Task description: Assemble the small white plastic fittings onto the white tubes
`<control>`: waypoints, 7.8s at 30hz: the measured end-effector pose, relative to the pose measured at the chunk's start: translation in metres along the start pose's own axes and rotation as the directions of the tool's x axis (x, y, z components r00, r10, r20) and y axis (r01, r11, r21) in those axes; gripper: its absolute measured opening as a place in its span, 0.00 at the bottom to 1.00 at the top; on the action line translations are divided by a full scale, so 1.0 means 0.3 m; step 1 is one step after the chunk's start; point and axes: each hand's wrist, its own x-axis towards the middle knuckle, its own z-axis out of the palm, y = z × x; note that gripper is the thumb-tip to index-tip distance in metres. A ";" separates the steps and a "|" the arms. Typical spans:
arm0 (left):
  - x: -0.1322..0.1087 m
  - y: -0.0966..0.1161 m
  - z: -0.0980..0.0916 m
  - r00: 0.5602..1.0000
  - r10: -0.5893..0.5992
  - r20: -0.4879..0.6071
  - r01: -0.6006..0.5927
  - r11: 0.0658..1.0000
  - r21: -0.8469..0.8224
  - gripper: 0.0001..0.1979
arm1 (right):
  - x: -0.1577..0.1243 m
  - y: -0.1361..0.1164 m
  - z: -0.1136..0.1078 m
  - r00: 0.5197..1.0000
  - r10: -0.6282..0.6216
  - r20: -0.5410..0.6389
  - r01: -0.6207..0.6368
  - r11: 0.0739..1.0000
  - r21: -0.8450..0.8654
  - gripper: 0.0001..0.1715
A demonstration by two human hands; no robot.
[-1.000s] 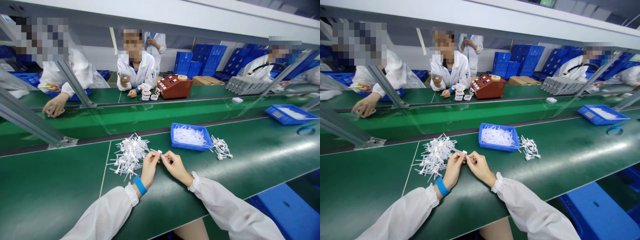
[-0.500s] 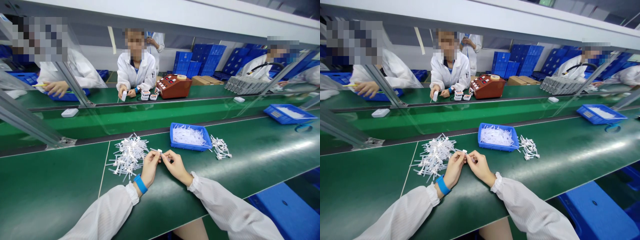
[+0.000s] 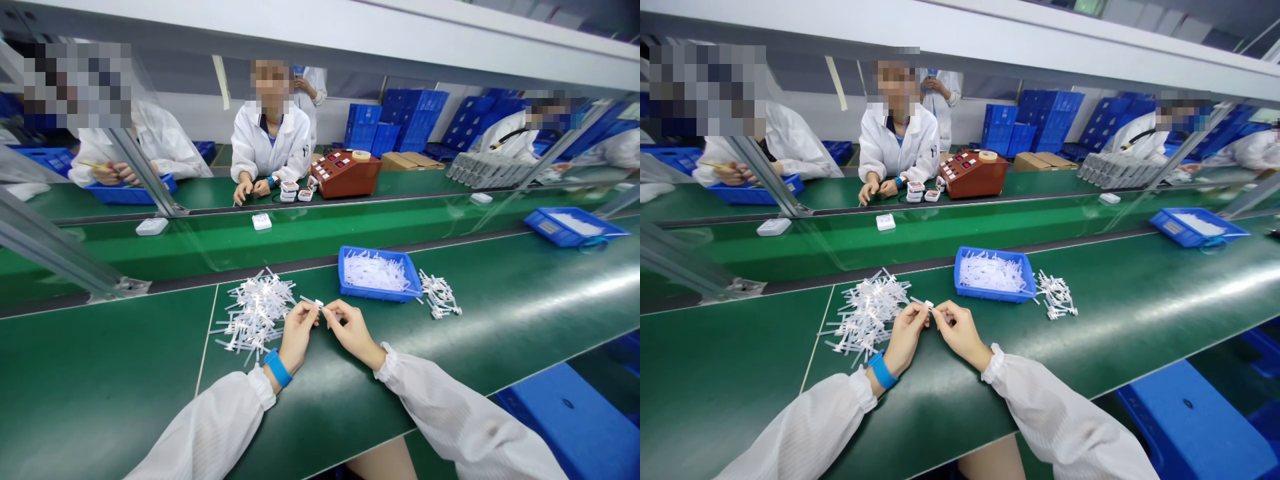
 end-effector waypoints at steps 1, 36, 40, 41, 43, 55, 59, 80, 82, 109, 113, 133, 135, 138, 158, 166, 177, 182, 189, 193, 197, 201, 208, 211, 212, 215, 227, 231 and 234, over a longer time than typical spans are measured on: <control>-0.001 0.000 0.001 1.000 0.001 -0.003 -0.001 1.000 0.001 0.14 | 0.000 0.000 -0.001 1.000 0.001 0.004 -0.001 1.000 0.002 0.14; -0.001 0.019 0.008 1.000 -0.018 0.025 0.017 0.999 0.036 0.14 | -0.003 0.000 -0.003 0.999 -0.041 0.021 0.041 0.999 -0.008 0.13; 0.001 0.020 0.007 0.999 -0.024 0.033 0.022 0.999 0.047 0.14 | -0.002 0.004 -0.003 0.999 -0.038 0.024 0.038 0.999 -0.001 0.13; 0.001 0.021 0.007 0.999 -0.024 0.034 0.022 0.998 0.054 0.14 | -0.002 0.004 -0.003 0.999 -0.037 0.024 0.037 0.999 -0.002 0.13; -0.001 0.023 0.008 0.999 -0.023 0.039 0.020 0.998 0.067 0.15 | -0.003 0.003 -0.003 0.999 -0.037 0.020 0.037 0.999 -0.005 0.14; -0.009 0.032 0.011 0.999 0.008 0.046 -0.013 0.994 0.105 0.15 | -0.002 0.007 -0.006 0.999 -0.036 -0.001 0.036 0.999 -0.024 0.15; -0.011 0.027 0.010 0.999 0.011 0.042 -0.015 0.995 0.103 0.15 | -0.002 0.011 -0.006 0.999 -0.040 0.013 0.040 0.999 -0.015 0.15; -0.009 0.027 0.009 0.999 0.016 0.046 -0.022 0.991 0.133 0.14 | -0.006 0.012 -0.008 0.999 -0.034 0.022 0.036 0.997 -0.066 0.16; -0.009 0.026 0.009 0.999 0.014 0.051 -0.020 0.992 0.124 0.14 | -0.008 0.010 -0.009 0.999 -0.040 0.018 0.041 0.997 -0.070 0.16; -0.020 0.012 0.003 0.964 -0.058 0.259 -0.009 0.969 0.248 0.19 | 0.051 0.027 -0.101 0.935 0.098 0.342 -0.176 0.963 0.205 0.21; -0.025 0.019 0.007 0.964 -0.054 0.262 -0.016 0.966 0.258 0.20 | 0.048 0.028 -0.102 0.896 0.071 0.437 -0.168 0.968 0.186 0.24; -0.015 0.024 0.001 0.951 -0.040 0.306 -0.062 0.947 0.316 0.20 | 0.032 0.034 -0.099 0.872 0.036 0.488 -0.090 0.992 0.087 0.27; -0.013 0.021 -0.002 0.949 -0.030 0.315 -0.072 0.949 0.308 0.20 | 0.030 0.036 -0.099 0.873 0.030 0.488 -0.083 0.993 0.087 0.26; -0.011 0.018 -0.003 0.945 -0.024 0.325 -0.079 0.951 0.300 0.20 | 0.028 0.036 -0.099 0.877 0.020 0.480 -0.070 0.994 0.087 0.26; -0.012 0.027 -0.004 0.943 -0.017 0.333 -0.112 0.924 0.365 0.23 | 0.023 0.037 -0.095 0.888 -0.018 0.459 -0.019 0.997 0.075 0.26; -0.014 0.041 0.000 0.944 -0.029 0.327 -0.100 0.923 0.371 0.23 | 0.025 0.028 -0.096 0.885 -0.030 0.464 -0.008 0.997 0.080 0.27; -0.015 0.040 -0.002 0.939 -0.036 0.343 -0.102 0.921 0.375 0.22 | 0.022 0.035 -0.097 0.888 -0.045 0.458 0.012 0.997 0.074 0.27; -0.015 0.038 -0.003 0.936 -0.040 0.351 -0.105 0.917 0.384 0.22 | 0.023 0.033 -0.099 0.885 -0.045 0.463 0.013 0.997 0.072 0.27; -0.015 0.042 0.000 0.933 -0.050 0.355 -0.102 0.913 0.396 0.22 | 0.024 0.034 -0.100 0.886 -0.059 0.459 0.025 0.996 0.080 0.28; -0.014 0.045 0.000 0.929 -0.064 0.365 -0.089 0.918 0.387 0.21 | 0.024 0.035 -0.102 0.888 -0.069 0.455 0.035 0.996 0.083 0.28; -0.014 0.048 0.000 0.923 -0.070 0.377 -0.092 0.914 0.395 0.22 | 0.025 0.036 -0.104 0.884 -0.059 0.464 0.025 0.997 0.079 0.29; -0.008 0.045 0.002 0.927 -0.050 0.372 -0.102 0.921 0.377 0.22 | 0.029 0.038 -0.102 0.886 -0.048 0.461 -0.006 0.994 0.113 0.28; -0.003 0.044 0.001 0.937 -0.003 0.351 -0.119 0.938 0.326 0.24 | 0.034 0.026 -0.095 0.924 -0.061 0.378 0.018 0.993 0.116 0.26; -0.007 0.053 0.003 0.936 -0.013 0.351 -0.114 0.935 0.337 0.24 | 0.033 0.020 -0.097 0.929 -0.092 0.359 0.062 0.994 0.094 0.25; -0.007 0.055 0.004 0.936 -0.017 0.352 -0.110 0.935 0.337 0.24 | 0.032 0.019 -0.098 0.929 -0.098 0.356 0.072 0.994 0.086 0.25; -0.006 0.058 0.006 0.935 -0.024 0.355 -0.099 0.940 0.326 0.22 | 0.030 0.021 -0.099 0.938 -0.103 0.330 0.097 0.995 0.035 0.25; -0.005 0.045 0.002 0.940 -0.023 0.340 -0.101 0.935 0.340 0.21 | 0.029 0.021 -0.099 0.947 -0.095 0.308 0.107 0.994 -0.024 0.23; -0.004 0.045 0.003 0.940 -0.013 0.341 -0.114 0.930 0.349 0.22 | 0.030 0.018 -0.094 0.953 -0.081 0.293 0.080 0.997 0.013 0.23; -0.004 0.042 0.003 0.938 -0.017 0.347 -0.116 0.927 0.358 0.22 | 0.030 0.016 -0.093 0.955 -0.060 0.292 0.030 0.994 0.106 0.21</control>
